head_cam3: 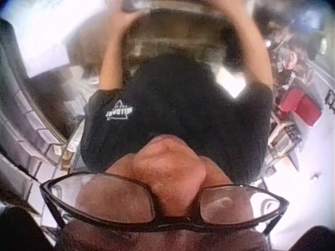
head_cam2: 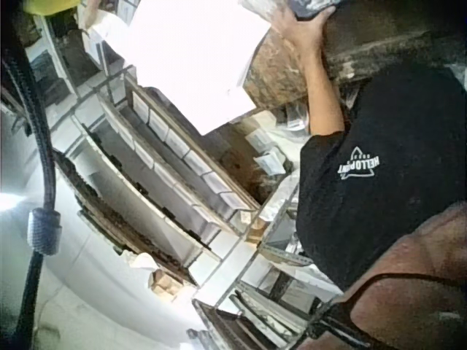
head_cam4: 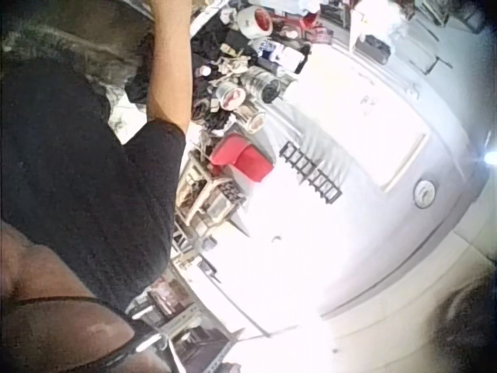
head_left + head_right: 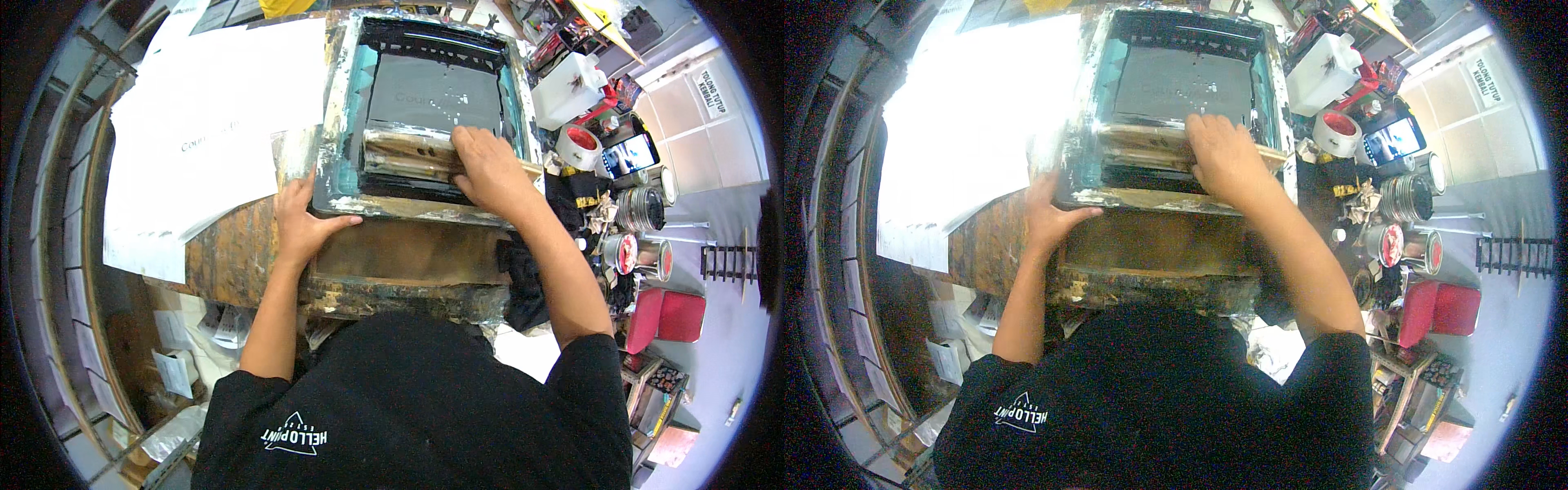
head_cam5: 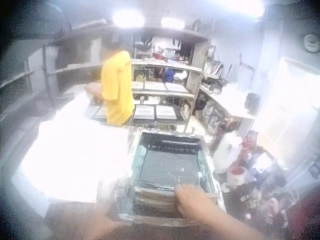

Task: The person performs screen printing on sheets of paper by placing a sheet under a frame and using a squeegee to spread black ink across the mesh.

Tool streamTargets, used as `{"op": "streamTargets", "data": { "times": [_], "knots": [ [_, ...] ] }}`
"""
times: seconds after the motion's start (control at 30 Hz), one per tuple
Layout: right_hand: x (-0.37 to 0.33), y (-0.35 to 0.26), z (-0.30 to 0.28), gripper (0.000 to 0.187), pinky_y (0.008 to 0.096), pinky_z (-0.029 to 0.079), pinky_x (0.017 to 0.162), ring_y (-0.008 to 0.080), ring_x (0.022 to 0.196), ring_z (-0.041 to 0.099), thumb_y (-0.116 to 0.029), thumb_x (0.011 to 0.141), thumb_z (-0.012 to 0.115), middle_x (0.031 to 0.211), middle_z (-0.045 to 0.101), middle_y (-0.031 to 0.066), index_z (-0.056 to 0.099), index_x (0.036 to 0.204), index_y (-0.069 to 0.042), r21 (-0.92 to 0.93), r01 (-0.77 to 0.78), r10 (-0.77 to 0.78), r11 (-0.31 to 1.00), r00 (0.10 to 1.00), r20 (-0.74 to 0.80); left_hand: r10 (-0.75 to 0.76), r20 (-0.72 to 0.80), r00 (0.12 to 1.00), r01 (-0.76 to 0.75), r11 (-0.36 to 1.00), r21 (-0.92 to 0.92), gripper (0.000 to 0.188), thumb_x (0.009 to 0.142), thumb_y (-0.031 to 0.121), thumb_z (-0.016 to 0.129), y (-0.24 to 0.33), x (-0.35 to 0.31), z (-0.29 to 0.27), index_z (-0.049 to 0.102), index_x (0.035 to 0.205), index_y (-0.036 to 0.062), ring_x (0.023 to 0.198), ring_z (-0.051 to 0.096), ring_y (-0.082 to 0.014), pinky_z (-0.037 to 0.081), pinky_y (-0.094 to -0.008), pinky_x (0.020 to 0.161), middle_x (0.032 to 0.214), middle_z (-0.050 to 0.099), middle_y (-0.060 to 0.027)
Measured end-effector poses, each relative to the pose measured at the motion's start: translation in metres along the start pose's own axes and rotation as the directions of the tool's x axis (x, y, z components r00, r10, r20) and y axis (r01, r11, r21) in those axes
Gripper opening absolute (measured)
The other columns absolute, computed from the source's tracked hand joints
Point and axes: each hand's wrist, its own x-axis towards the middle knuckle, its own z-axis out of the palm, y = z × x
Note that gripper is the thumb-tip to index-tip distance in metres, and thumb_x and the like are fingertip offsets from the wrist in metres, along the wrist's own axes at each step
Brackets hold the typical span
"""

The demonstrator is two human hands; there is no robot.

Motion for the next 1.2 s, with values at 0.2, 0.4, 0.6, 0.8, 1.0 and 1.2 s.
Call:
{"op": "streamTargets", "data": {
  "times": [0.2,0.4,0.6,0.8,1.0,1.2],
  "knots": [
    [-0.019,-0.019,0.033,0.043,0.047,0.043,0.089,0.0317,0.106,0.06,-0.007,0.084,0.065,0.105,0.061,0.0123,0.053,0.124,-0.004,-0.052,-0.05,0.05,0.997,0.999,-0.009,0.067,0.014,0.998,-0.068,0.961,0.269,0.116,0.049,0.064,0.093,-0.011,-0.001,0.007,0.06,0.143,0.0028,0.111,0.049,-0.0304,0.037,-0.046,0.103,0.107,0.055,-0.0093],
    [-0.025,-0.041,0.04,0.034,0.0484,0.04,0.091,0.029,0.101,0.056,-0.004,0.085,0.058,0.101,0.057,0.009,0.056,0.119,-0.009,-0.128,-0.14,0.134,0.982,0.989,-0.058,0.129,-0.024,0.991,-0.117,0.949,0.291,0.116,0.046,0.061,0.094,-0.013,-0.001,0.008,0.061,0.142,0.0044,0.105,0.051,-0.0298,0.038,-0.0449,0.101,0.104,0.056,-0.0083],
    [-0.024,-0.036,0.021,0.055,0.0458,0.037,0.094,0.0311,0.104,0.053,-0.004,0.075,0.076,0.106,0.054,0.0113,0.053,0.125,-0.007,0.032,-0.179,0.178,0.983,0.984,0.027,0.117,-0.012,0.993,-0.108,0.947,0.303,0.116,0.045,0.06,0.094,-0.01,0.002,0.006,0.061,0.142,0.0053,0.101,0.052,-0.0292,0.038,-0.0445,0.096,0.102,0.056,-0.0082],
    [-0.024,-0.04,0.031,0.034,0.0467,0.038,0.091,0.0284,0.1,0.055,-0.007,0.082,0.067,0.1,0.056,0.0083,0.055,0.114,-0.01,-0.009,-0.146,0.146,0.989,0.989,0.037,0.135,-0.015,0.991,-0.125,0.951,0.284,0.115,0.047,0.059,0.094,-0.012,0.003,0.007,0.06,0.144,0.0059,0.101,0.052,-0.0292,0.038,-0.0449,0.095,0.101,0.056,-0.0084],
    [-0.02,-0.041,0.032,0.03,0.0471,0.037,0.091,0.0282,0.099,0.054,-0.006,0.082,0.065,0.099,0.055,0.0076,0.055,0.109,-0.01,0.026,-0.206,0.205,0.978,0.978,0.04,0.135,-0.014,0.991,-0.125,0.949,0.289,0.114,0.049,0.058,0.093,-0.009,0.004,0.006,0.059,0.145,0.007,0.101,0.052,-0.0296,0.037,-0.045,0.095,0.101,0.056,-0.0091],
    [-0.004,-0.034,0.038,0.02,0.0472,0.038,0.09,0.0284,0.097,0.055,-0.005,0.085,0.06,0.096,0.055,0.0075,0.055,0.104,-0.011,-0.01,-0.173,0.172,0.985,0.984,-0.051,0.109,0.003,0.994,-0.105,0.951,0.292,0.114,0.05,0.058,0.093,-0.01,0.002,0.005,0.059,0.146,0.0084,0.101,0.051,-0.0295,0.037,-0.0452,0.095,0.102,0.056,-0.0091]
  ]
}}
